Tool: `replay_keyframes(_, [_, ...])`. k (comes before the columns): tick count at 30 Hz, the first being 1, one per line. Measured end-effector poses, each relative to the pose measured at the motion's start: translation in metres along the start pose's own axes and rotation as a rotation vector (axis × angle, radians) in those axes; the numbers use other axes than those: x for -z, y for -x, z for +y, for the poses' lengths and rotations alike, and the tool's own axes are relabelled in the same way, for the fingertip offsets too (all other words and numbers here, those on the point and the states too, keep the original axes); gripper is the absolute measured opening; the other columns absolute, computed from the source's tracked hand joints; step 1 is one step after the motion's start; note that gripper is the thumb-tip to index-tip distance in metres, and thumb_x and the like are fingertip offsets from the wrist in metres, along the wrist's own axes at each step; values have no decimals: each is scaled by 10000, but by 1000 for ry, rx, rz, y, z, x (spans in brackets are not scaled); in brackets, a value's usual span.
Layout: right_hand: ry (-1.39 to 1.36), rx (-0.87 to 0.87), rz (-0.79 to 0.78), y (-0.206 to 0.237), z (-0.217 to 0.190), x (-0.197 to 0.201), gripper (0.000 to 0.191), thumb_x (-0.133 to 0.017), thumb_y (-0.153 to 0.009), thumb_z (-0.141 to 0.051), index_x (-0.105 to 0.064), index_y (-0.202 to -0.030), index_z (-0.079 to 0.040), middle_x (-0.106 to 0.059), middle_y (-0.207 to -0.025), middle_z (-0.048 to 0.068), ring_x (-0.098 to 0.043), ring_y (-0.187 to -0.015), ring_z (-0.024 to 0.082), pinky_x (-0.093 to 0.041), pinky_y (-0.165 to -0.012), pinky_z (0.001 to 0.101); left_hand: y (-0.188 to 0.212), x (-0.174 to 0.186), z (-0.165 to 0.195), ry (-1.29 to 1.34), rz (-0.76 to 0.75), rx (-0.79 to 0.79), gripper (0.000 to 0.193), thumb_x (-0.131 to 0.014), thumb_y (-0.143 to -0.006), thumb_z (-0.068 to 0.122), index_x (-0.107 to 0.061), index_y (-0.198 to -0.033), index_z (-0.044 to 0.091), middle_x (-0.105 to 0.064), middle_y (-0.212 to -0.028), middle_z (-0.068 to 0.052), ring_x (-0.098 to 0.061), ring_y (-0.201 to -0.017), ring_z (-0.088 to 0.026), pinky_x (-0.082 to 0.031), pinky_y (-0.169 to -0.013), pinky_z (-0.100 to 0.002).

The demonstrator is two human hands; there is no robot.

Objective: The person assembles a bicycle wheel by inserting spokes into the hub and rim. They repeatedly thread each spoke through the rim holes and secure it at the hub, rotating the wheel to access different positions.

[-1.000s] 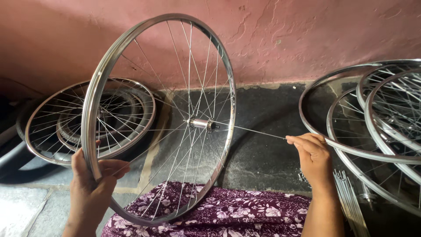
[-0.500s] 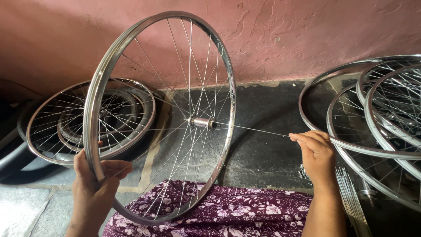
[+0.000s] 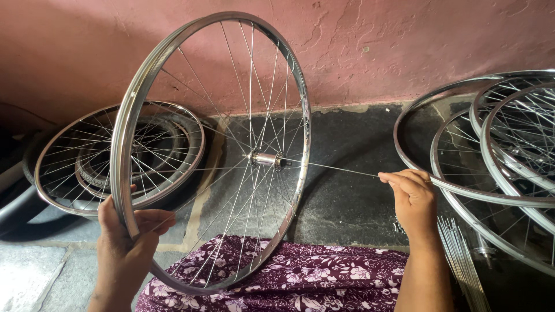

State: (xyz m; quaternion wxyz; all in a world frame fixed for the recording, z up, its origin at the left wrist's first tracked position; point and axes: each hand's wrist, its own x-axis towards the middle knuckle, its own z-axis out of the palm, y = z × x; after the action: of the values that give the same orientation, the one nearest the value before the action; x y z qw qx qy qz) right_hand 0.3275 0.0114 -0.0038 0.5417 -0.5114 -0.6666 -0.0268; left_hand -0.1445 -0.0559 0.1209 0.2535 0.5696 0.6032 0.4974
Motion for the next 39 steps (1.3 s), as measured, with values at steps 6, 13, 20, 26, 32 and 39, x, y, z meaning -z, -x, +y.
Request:
replay_keyframes(6, [-29,4,-19,-2,-3,-12,237,-681,-901,68,-768,-1051,-93,-747,-970,16,-643,-1017,198,-503,-923,327,0,0,2,-10,-12,-10,802,-433,-781,-196,-228,-1492,113,-731,-1013,-224,-761,-987,-309,-613,-897,-420])
replay_keyframes(13, [-349,-375,191,10,0,-38,168,-700,-962,37,-713,-1115,-31,-722,-1058,78,-686,-958,146,-556,-857,292,3,-7,0,9,4,-58,765,-428,-779,-203,-253,-1462,92,-738,-1039,-232,-768,-1004,-313,-588,-899,-416])
replay_keyframes(20, [-1064,-827,558,22,4,-92,100,-595,-1025,-32,-606,-1122,-9,-708,-1013,130,-714,-891,191,-636,-869,336,16,-15,-2,168,-34,-113,823,-376,-711,-237,-230,-1462,64,-687,-1159,-291,-722,-1127,-358,-536,-992,-444])
replay_keyframes(26, [-1233,-826,461,22,0,-133,191,-578,-1058,-78,-620,-1214,24,-711,-1055,155,-707,-894,190,-616,-860,340,22,-17,-5,132,-82,-133,824,-404,-723,-223,-168,-1451,83,-705,-1162,-271,-734,-1135,-359,-541,-984,-454])
replay_keyframes(32, [-904,-363,-111,17,-40,-182,668,-574,-1040,-206,-249,-1605,-60,-445,-1554,153,-426,-1437,272,-412,-1130,374,34,-19,-18,152,-113,-181,782,-513,-755,-87,-240,-1475,50,-725,-1161,-272,-744,-1135,-370,-542,-985,-496])
replay_keyframes(39, [-607,-170,-202,14,-44,-176,639,-709,-931,-71,-460,-1517,-131,-471,-1526,123,-547,-1321,246,-550,-956,345,10,-14,-48,765,-352,-32,784,-494,-1010,560,-415,-1488,-56,-633,-1337,-313,-612,-1295,-417,-414,-1152,-591])
